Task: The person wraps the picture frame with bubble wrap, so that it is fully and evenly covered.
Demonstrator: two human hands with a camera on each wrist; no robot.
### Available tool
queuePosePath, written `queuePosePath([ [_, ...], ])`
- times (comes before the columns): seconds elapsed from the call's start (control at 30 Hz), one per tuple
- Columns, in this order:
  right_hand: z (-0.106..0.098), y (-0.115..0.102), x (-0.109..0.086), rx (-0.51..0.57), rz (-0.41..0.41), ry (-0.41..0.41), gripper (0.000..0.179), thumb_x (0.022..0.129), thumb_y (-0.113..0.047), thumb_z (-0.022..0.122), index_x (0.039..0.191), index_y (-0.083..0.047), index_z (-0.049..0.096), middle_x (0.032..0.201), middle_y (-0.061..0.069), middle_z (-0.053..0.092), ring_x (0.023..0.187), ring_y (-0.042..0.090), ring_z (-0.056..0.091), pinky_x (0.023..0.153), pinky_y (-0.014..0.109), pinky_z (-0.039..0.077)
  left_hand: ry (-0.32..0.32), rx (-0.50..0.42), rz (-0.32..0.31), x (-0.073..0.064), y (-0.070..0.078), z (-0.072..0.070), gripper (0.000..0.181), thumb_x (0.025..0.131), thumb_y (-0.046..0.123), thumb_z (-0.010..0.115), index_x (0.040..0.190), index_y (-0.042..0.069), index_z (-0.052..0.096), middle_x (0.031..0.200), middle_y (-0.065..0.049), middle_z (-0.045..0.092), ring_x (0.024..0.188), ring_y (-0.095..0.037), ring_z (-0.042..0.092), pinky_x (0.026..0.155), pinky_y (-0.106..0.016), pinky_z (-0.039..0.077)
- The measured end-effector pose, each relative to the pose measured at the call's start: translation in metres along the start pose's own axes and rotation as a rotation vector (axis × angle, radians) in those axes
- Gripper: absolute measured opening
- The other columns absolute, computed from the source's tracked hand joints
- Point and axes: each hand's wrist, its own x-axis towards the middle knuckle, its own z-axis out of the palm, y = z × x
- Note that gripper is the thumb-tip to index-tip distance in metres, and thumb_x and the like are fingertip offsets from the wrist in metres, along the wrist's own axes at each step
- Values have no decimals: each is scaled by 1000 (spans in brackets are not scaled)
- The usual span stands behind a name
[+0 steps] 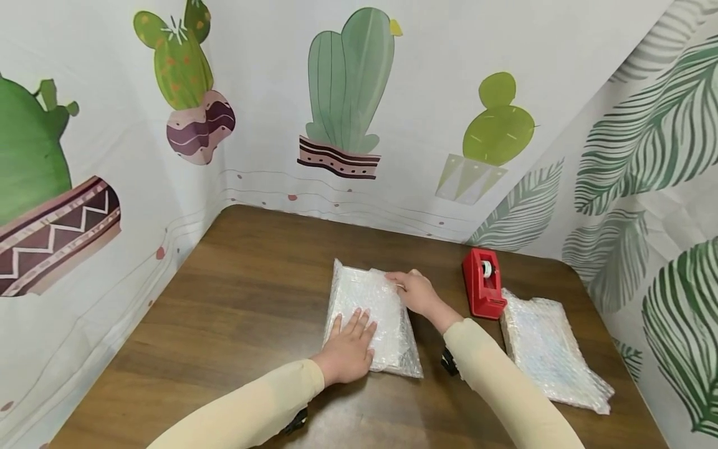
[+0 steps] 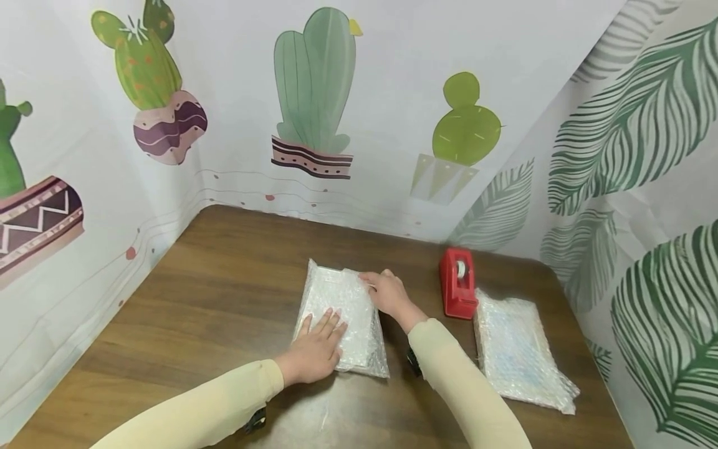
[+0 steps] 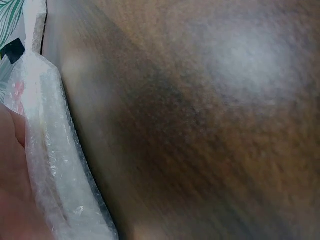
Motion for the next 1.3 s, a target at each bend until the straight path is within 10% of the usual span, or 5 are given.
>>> queuePosePath([
  [0.3, 28, 14, -17, 6, -82, -55, 50, 111, -26, 39, 158, -8, 39, 166, 16, 34, 160, 44, 11, 122, 77, 5, 5, 25, -13, 0, 2, 1, 56, 105, 31, 42, 156, 7, 41, 170, -14, 28, 160, -32, 23, 128, -61, 18],
  [0.7, 66, -27, -10, -4, 128, 180, 56, 111, -31, 34, 158, 0, 34, 170, 20, 23, 159, 49, 6, 123, 74, 12, -14, 45, 6, 2, 1, 3, 55, 106, 31, 41, 154, 5, 44, 169, -16, 29, 160, -34, 21, 128, -63, 17],
  [0.97, 76, -39, -9, -176, 223, 156, 60, 110, -35, 34, 161, -3, 30, 172, 16, 19, 162, 41, 6, 128, 66, 12, -14, 27, 10, 1, 1, 2, 55, 105, 30, 43, 153, 4, 45, 169, -16, 31, 160, -34, 23, 127, -64, 18],
  [1.3, 73, -39, -7, -213, 221, 141, 62, 110, -39, 39, 162, -7, 29, 173, 13, 19, 162, 35, 9, 127, 66, 14, 159, -392, 111, 3, -17, -6, 54, 90, 18, 73, 133, -6, 50, 149, -30, 45, 145, -47, 40, 116, -76, 26],
])
